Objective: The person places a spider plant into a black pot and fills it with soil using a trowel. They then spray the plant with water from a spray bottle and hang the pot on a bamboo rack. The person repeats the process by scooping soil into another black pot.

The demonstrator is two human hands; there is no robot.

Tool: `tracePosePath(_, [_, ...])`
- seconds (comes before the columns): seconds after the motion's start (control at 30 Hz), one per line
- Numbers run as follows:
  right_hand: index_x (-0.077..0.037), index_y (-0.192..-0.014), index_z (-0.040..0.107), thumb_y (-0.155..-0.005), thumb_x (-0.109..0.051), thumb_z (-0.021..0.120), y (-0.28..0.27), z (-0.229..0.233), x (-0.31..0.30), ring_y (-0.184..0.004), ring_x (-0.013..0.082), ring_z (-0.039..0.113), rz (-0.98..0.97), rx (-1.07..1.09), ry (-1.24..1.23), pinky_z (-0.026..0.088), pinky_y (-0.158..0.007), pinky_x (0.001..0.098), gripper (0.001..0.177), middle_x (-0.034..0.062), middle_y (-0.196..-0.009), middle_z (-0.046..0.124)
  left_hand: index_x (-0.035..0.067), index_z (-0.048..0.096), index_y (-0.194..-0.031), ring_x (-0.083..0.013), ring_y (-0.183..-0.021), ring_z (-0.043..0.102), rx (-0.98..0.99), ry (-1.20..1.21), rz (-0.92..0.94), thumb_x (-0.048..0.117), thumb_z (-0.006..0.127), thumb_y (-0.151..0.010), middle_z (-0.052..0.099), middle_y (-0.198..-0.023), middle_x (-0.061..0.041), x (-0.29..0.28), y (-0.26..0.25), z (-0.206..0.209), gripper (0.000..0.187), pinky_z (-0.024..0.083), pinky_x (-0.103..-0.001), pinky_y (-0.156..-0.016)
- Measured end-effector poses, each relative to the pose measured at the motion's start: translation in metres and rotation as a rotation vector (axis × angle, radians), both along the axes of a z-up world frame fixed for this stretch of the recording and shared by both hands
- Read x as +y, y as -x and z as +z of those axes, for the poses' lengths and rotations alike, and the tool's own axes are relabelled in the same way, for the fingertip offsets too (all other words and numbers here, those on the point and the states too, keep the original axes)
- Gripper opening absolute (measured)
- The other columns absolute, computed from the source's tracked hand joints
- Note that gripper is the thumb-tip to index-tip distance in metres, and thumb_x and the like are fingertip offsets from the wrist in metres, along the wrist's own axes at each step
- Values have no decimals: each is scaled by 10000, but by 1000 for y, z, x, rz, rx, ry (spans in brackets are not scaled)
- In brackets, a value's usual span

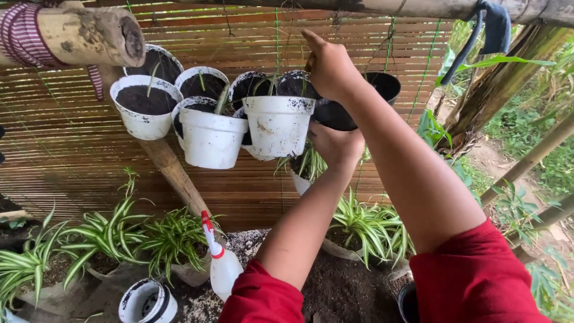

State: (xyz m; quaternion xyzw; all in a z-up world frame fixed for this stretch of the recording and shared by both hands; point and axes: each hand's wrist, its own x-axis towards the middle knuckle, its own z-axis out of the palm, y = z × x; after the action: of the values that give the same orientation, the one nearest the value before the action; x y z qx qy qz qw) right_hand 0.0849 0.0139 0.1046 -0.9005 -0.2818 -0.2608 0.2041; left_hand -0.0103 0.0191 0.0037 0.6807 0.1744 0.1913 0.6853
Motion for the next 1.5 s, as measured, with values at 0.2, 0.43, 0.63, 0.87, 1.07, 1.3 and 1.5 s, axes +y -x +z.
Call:
tracePosePath(0.2, [-59, -1263, 597, -992, -26, 444, 17, -10, -9, -637, 297, 598, -38, 44, -90, 468, -544, 455, 314, 192, -978, 697, 20, 437, -1265, -443, -1115, 574, -104, 20, 99, 267, 909, -510, 530, -1275, -240, -7, -15, -22, 924, 542, -542, -906])
tracePosePath(0.43, [-39, -1413, 546, -905, -138, 614, 57, -45, -39, -1000, 437, 627, -153, -217, -6, 468, -794, 552, 521, 202, -1184, 684, -1, 185, -1557, -392, -1385, 404, -77, -158, -126, 566, 821, -477, 341, -1540, -236, 19, 58, -50, 1376, 419, -505, -1075])
tracePosePath(0.63, [-83, -1399, 484, -958, -63, 607, 166, -123, -32, -1105, 312, 592, 133, -400, -305, 423, -930, 455, 458, 94, -1167, 650, 10, 308, -1511, -285, -1190, 606, -550, -201, -347, 285, 749, -889, 591, -1312, -174, 94, 181, -186, 810, 490, -377, -1066])
tracePosePath(0.87, [-33, -1282, 627, -718, -10, 584, 207, -278, 6, -855, 263, 722, 231, 319, -288, 585, -766, 379, 567, 160, -1105, 713, 76, 580, -1298, -255, -1073, 678, -297, -671, -122, 177, 702, -920, 703, -1139, -79, 193, 329, -377, 410, 556, -387, -954])
tracePosePath(1.07, [-31, -1494, 444, -745, -290, 859, 182, -424, 125, -1334, 336, 564, 329, 470, -268, 452, -1092, 425, 894, 196, -1472, 558, 75, 673, -1206, -294, -1113, 681, -58, -542, 12, 260, 694, -887, 729, -1163, -117, 213, 383, -448, 370, 539, -408, -962])
tracePosePath(1.3, [-151, -1347, 498, -852, -316, 763, 209, -418, 189, -935, 356, 689, 193, 453, -447, 490, -783, 470, 584, 119, -1156, 659, 133, 707, -1204, -300, -1035, 703, 56, -548, -33, 267, 723, -880, 721, -1139, -100, 229, 415, -483, 351, 604, -453, -866])
tracePosePath(1.5, [22, -1393, 430, -796, -67, 595, 260, -444, 152, -1176, 397, 606, 258, 238, -595, 512, -1008, 505, 626, 245, -1257, 589, 223, 667, -1326, -207, -1121, 682, 528, -89, 3, 506, 677, -851, 729, -1229, -23, 228, 400, -438, 554, 582, -371, -887])
